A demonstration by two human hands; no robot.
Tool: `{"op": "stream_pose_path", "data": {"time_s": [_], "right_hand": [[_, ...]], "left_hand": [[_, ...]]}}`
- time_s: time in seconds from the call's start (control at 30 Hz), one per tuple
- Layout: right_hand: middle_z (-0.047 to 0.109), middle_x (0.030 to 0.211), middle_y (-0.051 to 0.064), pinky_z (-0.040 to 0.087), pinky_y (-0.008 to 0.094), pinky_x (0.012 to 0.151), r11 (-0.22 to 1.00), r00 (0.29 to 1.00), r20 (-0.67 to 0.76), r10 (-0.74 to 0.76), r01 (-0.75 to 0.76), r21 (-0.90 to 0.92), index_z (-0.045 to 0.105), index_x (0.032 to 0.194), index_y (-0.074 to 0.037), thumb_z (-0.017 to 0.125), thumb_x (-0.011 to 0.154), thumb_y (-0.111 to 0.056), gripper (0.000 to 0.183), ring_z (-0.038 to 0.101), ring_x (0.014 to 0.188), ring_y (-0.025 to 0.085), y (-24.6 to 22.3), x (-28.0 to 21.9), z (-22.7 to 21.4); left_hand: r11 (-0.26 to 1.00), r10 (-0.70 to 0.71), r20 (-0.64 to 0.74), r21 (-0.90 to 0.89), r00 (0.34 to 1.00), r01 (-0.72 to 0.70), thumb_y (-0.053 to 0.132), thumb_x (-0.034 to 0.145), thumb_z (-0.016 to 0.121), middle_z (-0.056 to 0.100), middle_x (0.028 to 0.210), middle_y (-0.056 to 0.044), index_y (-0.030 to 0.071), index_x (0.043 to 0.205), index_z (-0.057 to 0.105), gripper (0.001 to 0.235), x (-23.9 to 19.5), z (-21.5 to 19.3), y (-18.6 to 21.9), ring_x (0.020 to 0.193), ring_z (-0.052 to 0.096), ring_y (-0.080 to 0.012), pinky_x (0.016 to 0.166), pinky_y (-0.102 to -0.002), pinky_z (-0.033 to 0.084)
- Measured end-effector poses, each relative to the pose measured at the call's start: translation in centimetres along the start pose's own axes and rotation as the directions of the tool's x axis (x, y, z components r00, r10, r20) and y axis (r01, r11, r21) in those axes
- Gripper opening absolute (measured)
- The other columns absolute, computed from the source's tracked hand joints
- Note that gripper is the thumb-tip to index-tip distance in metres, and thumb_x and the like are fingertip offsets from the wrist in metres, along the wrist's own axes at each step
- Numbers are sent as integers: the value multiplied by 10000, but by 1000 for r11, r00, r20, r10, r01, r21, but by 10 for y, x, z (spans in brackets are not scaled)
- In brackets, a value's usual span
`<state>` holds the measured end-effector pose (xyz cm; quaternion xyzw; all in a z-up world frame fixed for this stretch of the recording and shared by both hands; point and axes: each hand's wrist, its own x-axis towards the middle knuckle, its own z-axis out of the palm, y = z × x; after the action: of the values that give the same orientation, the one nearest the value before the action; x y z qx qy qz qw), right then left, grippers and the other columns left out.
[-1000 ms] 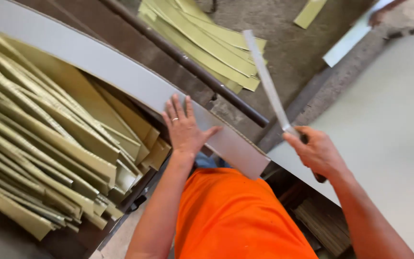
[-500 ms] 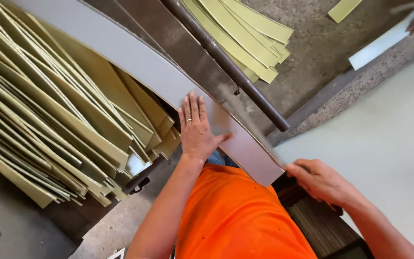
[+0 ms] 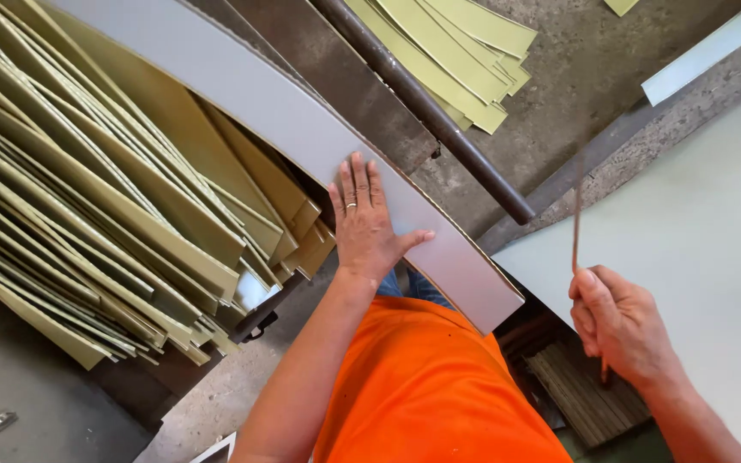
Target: Scraping or deburring the edges of long strips using a hand tool.
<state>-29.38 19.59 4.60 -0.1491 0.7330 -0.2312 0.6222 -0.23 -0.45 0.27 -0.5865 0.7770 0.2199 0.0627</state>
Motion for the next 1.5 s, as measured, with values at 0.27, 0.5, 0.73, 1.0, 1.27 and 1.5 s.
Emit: {"op": "stream_pose_path", "data": {"time_s": [0.27, 0.5, 0.73, 1.0, 1.27, 1.5], "right_hand": [[490, 599, 24, 383, 315, 501, 892, 985, 78, -155, 173, -417, 594, 853, -35, 580, 1061, -380, 403, 440, 494, 139, -12, 2, 33], [494, 608, 82, 455, 320, 508, 690, 892, 201, -405, 442, -573, 564, 819, -17, 620, 1028, -415, 453, 415, 536, 204, 13, 37, 59], [416, 663, 231, 332, 533, 524, 991, 988, -79, -135, 134, -18, 500, 932, 102, 569, 1145, -374, 526, 377, 556, 341, -19, 53, 55], [553, 576, 12, 435, 264, 503, 764, 945, 144, -295, 323, -558, 674, 869, -22, 634, 955, -426, 415, 485, 542, 85, -43, 39, 58], [472, 632, 7, 347, 320, 456, 964, 964, -121, -235, 216, -155, 586, 910, -3, 597, 1073, -391, 421, 408, 535, 100, -63, 57, 54], [526, 546, -3, 423, 257, 444, 719, 854, 173, -490, 509, -473, 569, 760, -96, 603, 1042, -440, 446, 449, 495, 79, -41, 89, 94]], "left_hand": [[998, 51, -1, -35, 999, -51, 706, 571, 849, 107, 1680, -239, -78, 1570, 208, 1422, -1, 7, -4, 1570, 66, -396, 1261, -570, 76], [996, 57, -1, -65, 998, -57, 717, 553, 846, 113, 1668, -241, -79, 1560, 209, 1433, 3, 0, -3, 1557, 65, -394, 1245, -584, 69], [995, 97, -24, -34, 995, -98, 710, 565, 846, 128, 1690, -236, -66, 1576, 209, 1424, 6, 10, -9, 1579, 91, -388, 1264, -581, 88], [989, 145, -100, -27, 984, -149, 697, 598, 857, 142, 1680, -247, -87, 1569, 218, 1402, 1, 9, -20, 1567, 109, -409, 1265, -567, 92], [998, -57, 42, -11, 998, 57, 727, 483, 886, 63, 1687, -227, -67, 1572, 121, 1550, 64, -56, -50, 1579, 38, -349, 1273, -488, 44], [999, -25, 61, 31, 998, 23, 718, 509, 886, 37, 1690, -248, -88, 1580, 97, 1555, 68, -45, -52, 1576, 8, -372, 1268, -516, 42]]}}
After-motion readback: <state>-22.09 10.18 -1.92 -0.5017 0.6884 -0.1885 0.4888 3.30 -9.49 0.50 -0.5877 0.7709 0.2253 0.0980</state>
